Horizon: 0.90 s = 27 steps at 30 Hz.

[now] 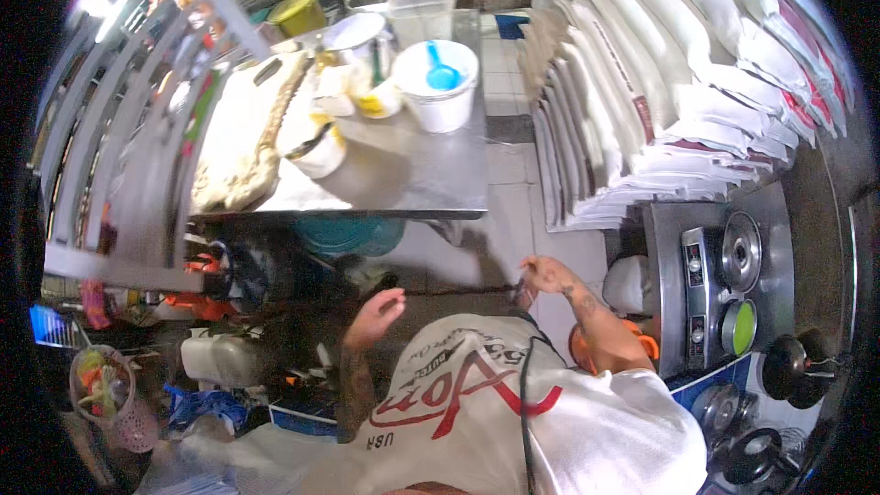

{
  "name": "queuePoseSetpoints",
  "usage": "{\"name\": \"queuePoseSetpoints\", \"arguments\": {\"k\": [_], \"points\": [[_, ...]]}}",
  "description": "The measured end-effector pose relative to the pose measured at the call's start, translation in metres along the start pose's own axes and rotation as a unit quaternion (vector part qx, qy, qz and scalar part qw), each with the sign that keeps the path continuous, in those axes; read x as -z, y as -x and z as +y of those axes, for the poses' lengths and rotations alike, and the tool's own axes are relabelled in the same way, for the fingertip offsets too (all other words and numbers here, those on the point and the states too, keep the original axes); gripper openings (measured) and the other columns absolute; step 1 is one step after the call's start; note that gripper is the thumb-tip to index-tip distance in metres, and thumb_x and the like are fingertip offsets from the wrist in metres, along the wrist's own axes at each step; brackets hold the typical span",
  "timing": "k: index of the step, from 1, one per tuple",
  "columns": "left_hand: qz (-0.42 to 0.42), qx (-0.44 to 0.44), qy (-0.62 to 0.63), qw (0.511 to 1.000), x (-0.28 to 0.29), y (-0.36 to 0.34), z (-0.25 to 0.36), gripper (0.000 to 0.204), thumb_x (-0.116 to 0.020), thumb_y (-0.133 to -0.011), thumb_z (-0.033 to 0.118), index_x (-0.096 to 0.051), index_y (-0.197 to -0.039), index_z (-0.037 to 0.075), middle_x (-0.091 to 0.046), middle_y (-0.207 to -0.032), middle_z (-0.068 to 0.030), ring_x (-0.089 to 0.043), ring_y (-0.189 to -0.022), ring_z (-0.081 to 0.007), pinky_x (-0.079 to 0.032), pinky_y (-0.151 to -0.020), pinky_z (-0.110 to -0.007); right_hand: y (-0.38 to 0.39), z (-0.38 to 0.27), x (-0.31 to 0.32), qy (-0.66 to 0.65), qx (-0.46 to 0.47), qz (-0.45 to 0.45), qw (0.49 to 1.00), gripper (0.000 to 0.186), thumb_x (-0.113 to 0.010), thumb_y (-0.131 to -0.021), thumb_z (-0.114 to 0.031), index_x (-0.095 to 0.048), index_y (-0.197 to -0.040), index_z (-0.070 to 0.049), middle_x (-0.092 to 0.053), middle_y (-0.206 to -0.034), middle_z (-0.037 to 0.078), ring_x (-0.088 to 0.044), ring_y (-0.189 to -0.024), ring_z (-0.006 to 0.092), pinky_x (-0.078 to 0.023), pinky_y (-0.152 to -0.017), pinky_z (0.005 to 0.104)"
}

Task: The person prepares bread dough by stretching it out on a metal table, folding it over, and then using a bench scraper to cut the dough into small, individual pieces.

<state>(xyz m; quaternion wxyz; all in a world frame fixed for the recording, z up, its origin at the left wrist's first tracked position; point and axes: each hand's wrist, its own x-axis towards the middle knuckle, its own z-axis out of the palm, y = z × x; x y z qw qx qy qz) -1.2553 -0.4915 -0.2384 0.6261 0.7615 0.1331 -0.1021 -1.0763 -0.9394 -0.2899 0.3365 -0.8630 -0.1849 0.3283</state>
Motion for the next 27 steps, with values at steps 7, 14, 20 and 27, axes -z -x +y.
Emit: {"name": "queuePoseSetpoints", "arguments": {"k": [7, 14, 20, 27], "points": [[-0.341, -0.325, -0.179, 0.864, -0.201, -0.187, 0.315, 0.044, -0.065, -0.103, 0.031, -0.058, -0.135, 0.002, -0.070, -0.114, -0.0124, -0.068, -0.104, -0.0218, -0.055, -0.091, -0.035, 0.016, 0.094, 0.078, -0.118, -0.011, 0.126, 0.985, 0.034, -0.067, -0.099, -0.023, -0.065, -0.125, 0.000, -0.074, -0.103, 0.010, -0.069, -0.091, 0.0180, -0.054, -0.084, 0.0323], [-0.465, -0.444, -0.254, 0.723, -0.375, -0.272, 0.465, 0.045, -0.064, -0.102, 0.038, -0.062, -0.129, 0.002, -0.070, -0.115, -0.0144, -0.069, -0.097, -0.0252, -0.056, -0.084, -0.040, 0.098, 0.253, 0.102, -0.099, -0.038, 0.237, 0.966, 0.029, -0.065, -0.098, -0.022, -0.070, -0.120, -0.003, -0.073, -0.108, 0.014, -0.068, -0.103, 0.0226, -0.052, -0.090, 0.0361], [-0.431, -0.468, -0.209, 0.743, -0.411, -0.353, 0.482, 0.042, -0.066, -0.101, 0.034, -0.063, -0.128, 0.003, -0.070, -0.118, -0.0144, -0.068, -0.101, -0.0255, -0.056, -0.086, -0.039, 0.041, 0.302, 0.186, -0.153, -0.203, 0.058, 0.965, 0.029, -0.064, -0.098, -0.021, -0.071, -0.119, -0.003, -0.073, -0.107, 0.014, -0.069, -0.102, 0.0239, -0.053, -0.088, 0.0361], [-0.390, -0.475, -0.147, 0.775, -0.418, -0.471, 0.496, 0.038, -0.067, -0.100, 0.029, -0.064, -0.128, 0.003, -0.069, -0.121, -0.0144, -0.067, -0.106, -0.0259, -0.055, -0.089, -0.039, -0.148, 0.312, 0.262, -0.134, -0.179, -0.016, 0.974, 0.029, -0.064, -0.098, -0.021, -0.071, -0.119, -0.004, -0.074, -0.106, 0.013, -0.070, -0.101, 0.0255, -0.054, -0.086, 0.0361]]}}
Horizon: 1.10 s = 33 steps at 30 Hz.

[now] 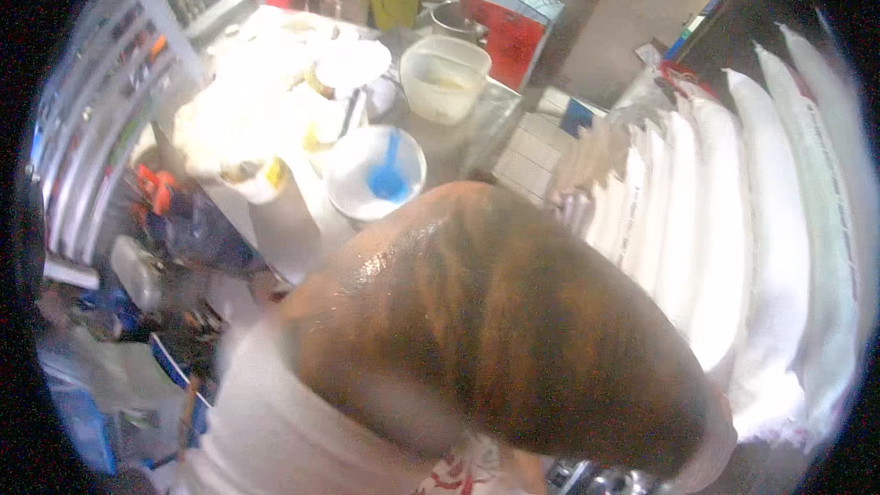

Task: The person prepares bread dough by stretching it out on a metal table, folding it over, and then using a bench scraper to cut the dough into small, individual pieces.

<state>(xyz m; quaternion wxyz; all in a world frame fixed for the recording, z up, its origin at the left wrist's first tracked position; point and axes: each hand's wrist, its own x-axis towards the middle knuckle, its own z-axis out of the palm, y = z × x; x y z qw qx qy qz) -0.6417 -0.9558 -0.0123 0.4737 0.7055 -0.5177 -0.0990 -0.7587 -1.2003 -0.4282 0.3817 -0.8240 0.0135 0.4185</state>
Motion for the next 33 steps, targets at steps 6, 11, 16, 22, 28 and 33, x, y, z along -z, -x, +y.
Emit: {"name": "queuePoseSetpoints", "arguments": {"k": [6, 11, 16, 22, 28, 33], "points": [[0.159, 0.050, 0.021, 0.986, 0.067, 0.023, -0.056, 0.036, -0.068, -0.099, 0.025, -0.065, -0.127, 0.003, -0.068, -0.123, -0.0144, -0.067, -0.110, -0.0263, -0.054, -0.092, -0.039, -0.171, -0.168, 0.036, 0.021, 0.067, -0.042, 0.997, 0.029, -0.063, -0.097, -0.021, -0.072, -0.119, -0.004, -0.075, -0.105, 0.012, -0.071, -0.101, 0.0268, -0.055, -0.085, 0.0361], [0.289, 0.241, 0.057, 0.925, 0.115, 0.107, -0.090, 0.034, -0.069, -0.098, 0.022, -0.066, -0.127, 0.003, -0.068, -0.126, -0.0143, -0.066, -0.113, -0.0265, -0.054, -0.094, -0.039, -0.281, -0.295, 0.070, -0.074, 0.023, 0.018, 0.997, 0.029, -0.062, -0.097, -0.020, -0.072, -0.118, -0.004, -0.075, -0.104, 0.011, -0.071, -0.100, 0.0279, -0.056, -0.083, 0.0361], [0.368, 0.400, 0.137, 0.828, 0.150, 0.221, -0.081, 0.037, -0.070, -0.099, 0.012, -0.062, -0.134, 0.007, -0.067, -0.129, -0.0097, -0.066, -0.115, -0.0220, -0.051, -0.097, -0.037, -0.368, -0.226, 0.188, 0.098, 0.057, 0.064, 0.991, 0.035, -0.064, -0.095, -0.020, -0.069, -0.125, -0.002, -0.073, -0.114, 0.015, -0.071, -0.094, 0.0265, -0.058, -0.084, 0.0381], [0.459, 0.492, 0.097, 0.733, 0.237, 0.239, -0.073, 0.034, -0.070, -0.097, 0.008, -0.064, -0.130, 0.006, -0.069, -0.124, -0.0097, -0.062, -0.120, -0.0220, -0.046, -0.104, -0.036, -0.403, -0.241, 0.266, 0.011, -0.020, -0.202, 0.979, 0.041, -0.063, -0.097, -0.019, -0.065, -0.135, -0.003, -0.068, -0.127, 0.020, -0.070, -0.108, 0.0287, -0.057, -0.098, 0.0419], [0.729, 0.460, 0.265, 0.432, 0.283, 0.173, -0.144, 0.028, -0.061, -0.104, 0.010, -0.060, -0.130, 0.003, -0.063, -0.129, -0.0078, -0.058, -0.122, -0.0177, -0.045, -0.106, -0.035, -0.527, -0.410, 0.308, 0.211, -0.086, -0.158, 0.961, 0.045, -0.057, -0.103, -0.023, -0.057, -0.143, -0.004, -0.069, -0.126, 0.013, -0.067, -0.106, 0.0232, -0.053, -0.096, 0.0363], [0.676, 0.572, 0.204, 0.417, 0.329, 0.130, -0.215, 0.034, -0.063, -0.104, 0.018, -0.060, -0.135, 0.004, -0.068, -0.126, -0.0089, -0.063, -0.118, -0.0184, -0.050, -0.103, -0.037, -0.659, -0.562, 0.368, 0.075, -0.061, -0.169, 0.981, 0.036, -0.053, -0.105, -0.021, -0.058, -0.135, -0.003, -0.070, -0.113, 0.007, -0.066, -0.094, 0.0163, -0.053, -0.081, 0.0313]]}}
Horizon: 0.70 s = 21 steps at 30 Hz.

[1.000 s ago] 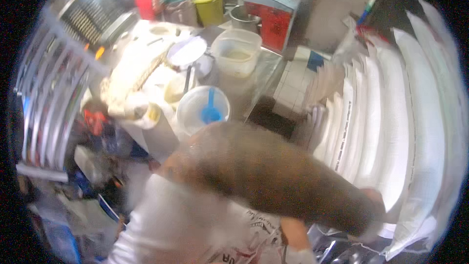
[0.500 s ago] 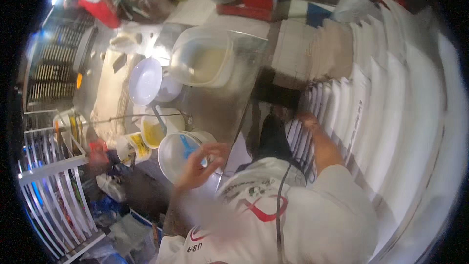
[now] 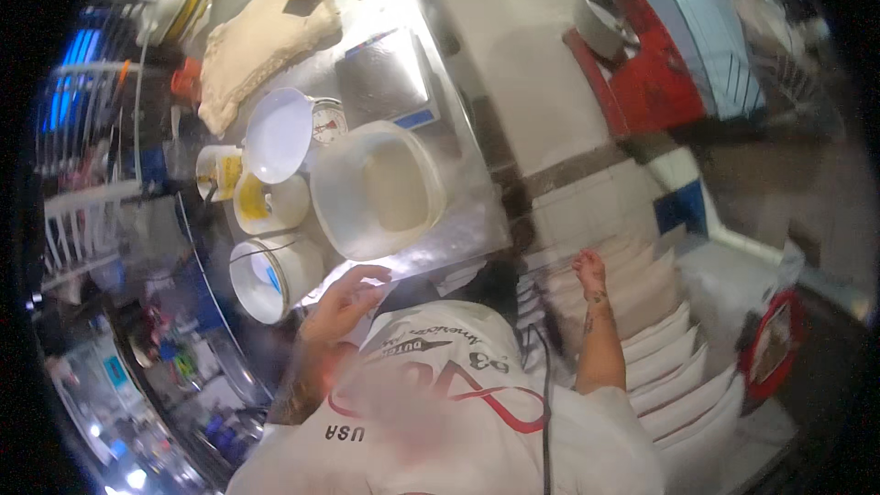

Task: The person prepares bread dough by stretching it out on a metal table, folding it over, and then using a bench scraper to cut the dough into small, individual pieces.

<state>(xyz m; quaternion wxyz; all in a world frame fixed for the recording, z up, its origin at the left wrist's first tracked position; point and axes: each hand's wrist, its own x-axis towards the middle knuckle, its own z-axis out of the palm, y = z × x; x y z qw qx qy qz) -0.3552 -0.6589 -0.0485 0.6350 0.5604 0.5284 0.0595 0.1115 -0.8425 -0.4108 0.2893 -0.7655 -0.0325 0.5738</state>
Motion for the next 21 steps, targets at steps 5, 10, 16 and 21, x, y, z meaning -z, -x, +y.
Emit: {"name": "queuePoseSetpoints", "arguments": {"k": [5, 10, 16, 21], "points": [[-0.018, 0.002, -0.024, 1.000, -0.034, -0.044, 0.058, 0.040, -0.065, -0.103, 0.027, -0.061, -0.136, 0.005, -0.069, -0.126, -0.0122, -0.065, -0.119, -0.0225, -0.051, -0.103, -0.039, -0.046, -0.103, 0.092, 0.089, 0.047, 0.050, 0.994, 0.034, -0.057, -0.105, -0.022, -0.060, -0.132, -0.003, -0.068, -0.105, 0.006, -0.065, -0.084, 0.0161, -0.053, -0.071, 0.0298], [-0.039, -0.109, 0.042, 0.992, -0.070, -0.119, 0.077, 0.042, -0.064, -0.104, 0.029, -0.059, -0.139, 0.006, -0.066, -0.130, -0.0094, -0.064, -0.118, -0.0217, -0.053, -0.100, -0.038, -0.008, -0.181, 0.131, 0.194, 0.112, 0.042, 0.974, 0.035, -0.058, -0.103, -0.023, -0.064, -0.130, -0.001, -0.067, -0.107, 0.008, -0.064, -0.085, 0.0165, -0.052, -0.072, 0.0281], [-0.086, -0.273, 0.006, 0.958, -0.132, -0.252, 0.184, 0.045, -0.062, -0.104, 0.031, -0.056, -0.139, 0.003, -0.066, -0.128, -0.0156, -0.064, -0.118, -0.0254, -0.051, -0.102, -0.041, -0.055, -0.132, 0.238, 0.244, 0.049, -0.002, 0.969, 0.022, -0.058, -0.105, -0.026, -0.064, -0.103, -0.005, -0.064, -0.081, 0.004, -0.061, -0.070, 0.0148, -0.051, -0.060, 0.0344], [-0.082, -0.301, -0.041, 0.949, -0.148, -0.322, 0.245, 0.048, -0.066, -0.100, 0.034, -0.058, -0.135, 0.003, -0.066, -0.127, -0.0157, -0.064, -0.117, -0.0255, -0.051, -0.099, -0.041, -0.117, -0.193, 0.242, 0.260, 0.012, -0.041, 0.965, 0.021, -0.060, -0.104, -0.025, -0.064, -0.107, -0.004, -0.065, -0.085, 0.004, -0.062, -0.073, 0.0156, -0.052, -0.063, 0.0340]]}}
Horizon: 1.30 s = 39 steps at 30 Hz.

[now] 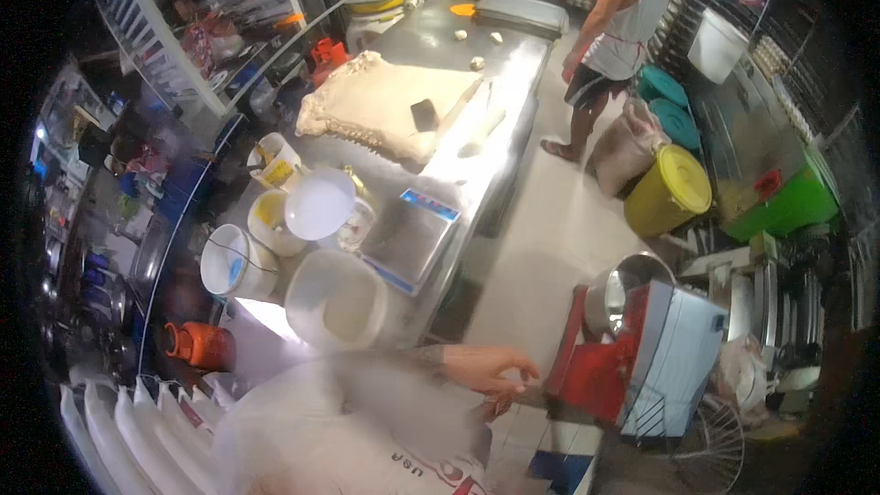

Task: The person prepares bread dough by stretching it out on a metal table, folding it over, and then using a bench scraper to cut the dough into small, individual pieces.

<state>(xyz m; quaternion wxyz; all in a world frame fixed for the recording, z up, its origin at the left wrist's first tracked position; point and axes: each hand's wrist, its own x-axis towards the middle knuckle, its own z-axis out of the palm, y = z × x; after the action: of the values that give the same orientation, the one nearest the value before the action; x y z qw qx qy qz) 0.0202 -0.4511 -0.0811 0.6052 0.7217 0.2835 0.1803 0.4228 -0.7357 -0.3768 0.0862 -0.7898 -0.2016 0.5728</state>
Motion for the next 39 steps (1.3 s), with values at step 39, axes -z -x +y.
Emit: {"name": "queuePoseSetpoints", "arguments": {"k": [39], "points": [[0.834, 0.142, -0.492, 0.204, 0.202, 0.142, 0.210, 0.030, -0.073, -0.095, 0.016, -0.069, -0.122, 0.004, -0.067, -0.124, -0.0088, -0.065, -0.110, -0.0245, -0.052, -0.098, -0.038, -0.419, -0.794, 0.001, 0.333, 0.191, -0.360, 0.851, 0.031, -0.067, -0.093, -0.017, -0.065, -0.120, -0.001, -0.073, -0.103, 0.013, -0.071, -0.091, 0.0255, -0.058, -0.077, 0.0384]]}}
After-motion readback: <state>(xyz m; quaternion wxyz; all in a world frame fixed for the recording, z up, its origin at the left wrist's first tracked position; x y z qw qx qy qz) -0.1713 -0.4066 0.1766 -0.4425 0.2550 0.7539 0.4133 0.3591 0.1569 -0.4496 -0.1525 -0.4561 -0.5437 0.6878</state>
